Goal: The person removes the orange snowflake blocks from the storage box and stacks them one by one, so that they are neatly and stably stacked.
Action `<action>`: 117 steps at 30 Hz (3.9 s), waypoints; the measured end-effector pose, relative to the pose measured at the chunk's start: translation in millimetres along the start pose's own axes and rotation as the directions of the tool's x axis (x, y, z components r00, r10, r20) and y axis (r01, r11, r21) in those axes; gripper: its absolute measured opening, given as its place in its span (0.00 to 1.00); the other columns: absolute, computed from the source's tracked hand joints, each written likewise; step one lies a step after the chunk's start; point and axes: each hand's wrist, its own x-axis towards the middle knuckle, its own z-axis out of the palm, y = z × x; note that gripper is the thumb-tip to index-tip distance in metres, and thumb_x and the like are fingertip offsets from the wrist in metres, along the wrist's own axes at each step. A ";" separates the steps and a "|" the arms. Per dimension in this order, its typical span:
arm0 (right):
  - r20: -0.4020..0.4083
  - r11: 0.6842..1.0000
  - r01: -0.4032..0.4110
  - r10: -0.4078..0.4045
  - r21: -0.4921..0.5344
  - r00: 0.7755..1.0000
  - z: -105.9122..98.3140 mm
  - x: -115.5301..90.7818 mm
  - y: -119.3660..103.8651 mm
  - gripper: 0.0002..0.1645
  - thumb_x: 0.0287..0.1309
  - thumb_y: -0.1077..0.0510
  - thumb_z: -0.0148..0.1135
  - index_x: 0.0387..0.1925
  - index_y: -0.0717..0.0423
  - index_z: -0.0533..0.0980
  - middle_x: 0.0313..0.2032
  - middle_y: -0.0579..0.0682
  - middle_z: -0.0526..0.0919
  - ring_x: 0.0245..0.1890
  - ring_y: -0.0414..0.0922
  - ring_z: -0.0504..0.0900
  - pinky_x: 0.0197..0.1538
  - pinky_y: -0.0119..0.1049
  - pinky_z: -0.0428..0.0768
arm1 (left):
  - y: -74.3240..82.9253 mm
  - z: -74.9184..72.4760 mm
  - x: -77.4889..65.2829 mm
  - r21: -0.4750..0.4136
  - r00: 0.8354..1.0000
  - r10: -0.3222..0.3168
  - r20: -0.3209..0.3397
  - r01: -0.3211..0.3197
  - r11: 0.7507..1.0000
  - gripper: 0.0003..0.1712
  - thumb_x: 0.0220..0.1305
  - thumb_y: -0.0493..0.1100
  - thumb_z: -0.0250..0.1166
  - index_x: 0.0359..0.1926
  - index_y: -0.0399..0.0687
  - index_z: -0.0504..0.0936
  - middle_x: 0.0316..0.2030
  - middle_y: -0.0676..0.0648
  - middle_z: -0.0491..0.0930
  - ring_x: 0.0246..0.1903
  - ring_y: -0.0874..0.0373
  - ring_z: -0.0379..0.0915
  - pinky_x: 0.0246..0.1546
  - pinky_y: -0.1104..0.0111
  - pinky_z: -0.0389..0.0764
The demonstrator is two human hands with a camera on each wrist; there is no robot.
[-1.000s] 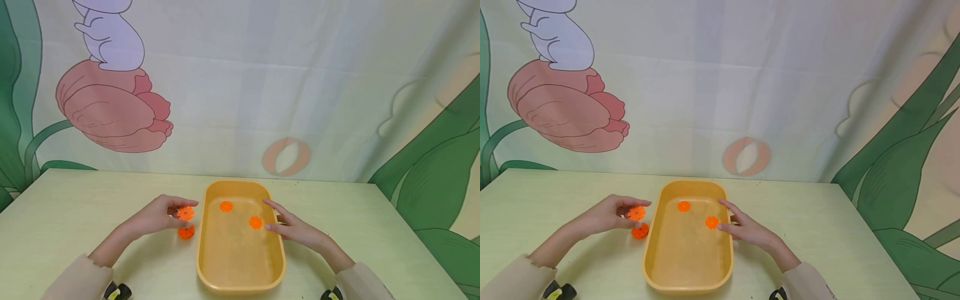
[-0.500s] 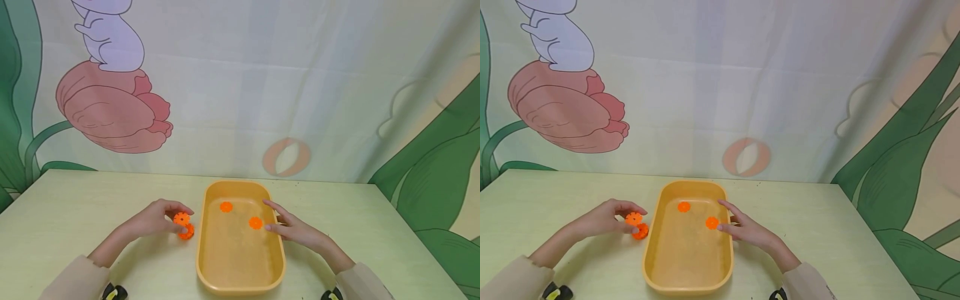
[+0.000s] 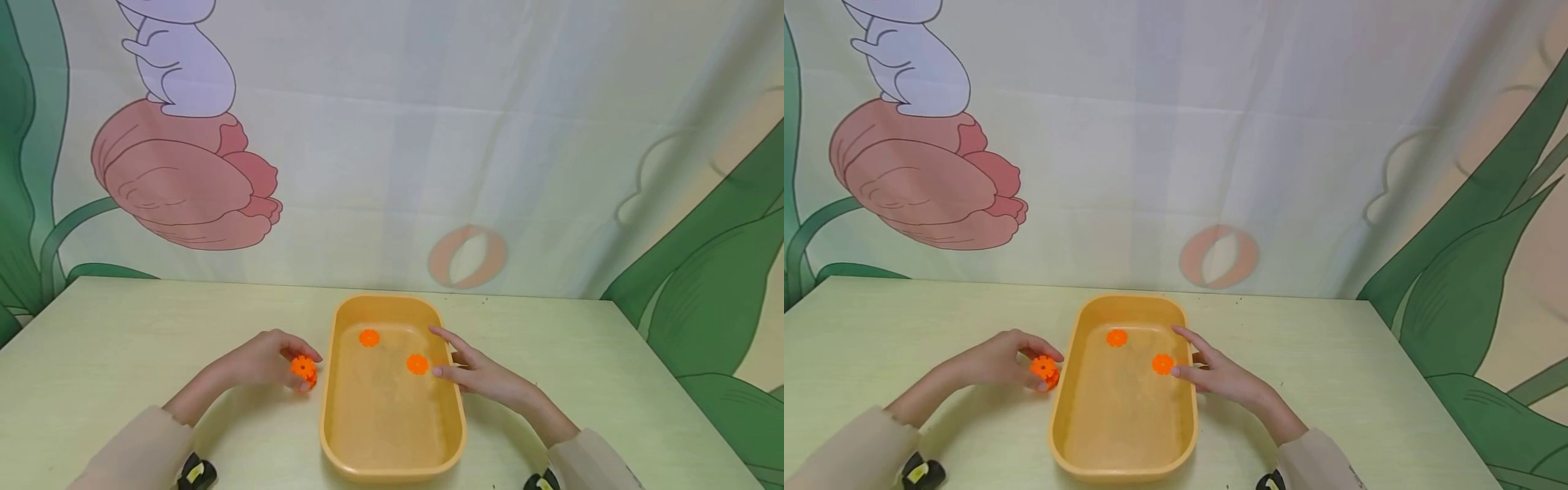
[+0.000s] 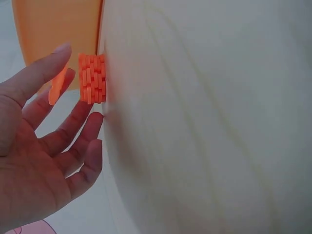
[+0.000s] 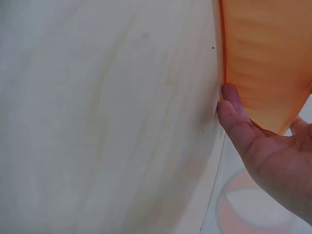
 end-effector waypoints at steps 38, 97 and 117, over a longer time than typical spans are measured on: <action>0.035 0.998 0.013 -0.015 0.064 0.999 -1.5 3.6 1.9 0.44 0.60 0.49 0.56 0.70 0.42 0.43 0.54 0.64 0.69 0.46 0.49 0.77 0.50 0.42 0.75 | 18.7 -10.8 -15.3 -0.028 0.992 0.102 -0.076 -0.104 0.994 0.23 0.51 0.44 0.68 0.49 0.41 0.77 0.45 0.45 0.78 0.45 0.50 0.73 0.46 0.54 0.73; 0.035 0.999 0.026 -0.027 0.042 0.999 -2.5 3.5 3.6 0.42 0.61 0.50 0.55 0.70 0.42 0.43 0.54 0.64 0.69 0.48 0.50 0.76 0.50 0.44 0.74 | 78.2 76.0 81.9 0.190 0.949 0.161 0.273 -0.217 0.957 0.26 0.58 0.35 0.57 0.59 0.41 0.67 0.56 0.43 0.71 0.57 0.50 0.65 0.58 0.58 0.63; 0.031 0.999 0.034 -0.035 0.036 0.999 -0.9 1.7 2.6 0.43 0.61 0.51 0.54 0.70 0.44 0.43 0.55 0.67 0.67 0.48 0.50 0.76 0.50 0.45 0.75 | 75.4 80.0 78.9 0.343 0.953 0.180 0.243 -0.258 0.903 0.12 0.46 0.42 0.72 0.32 0.48 0.79 0.25 0.56 0.71 0.29 0.63 0.62 0.37 0.73 0.63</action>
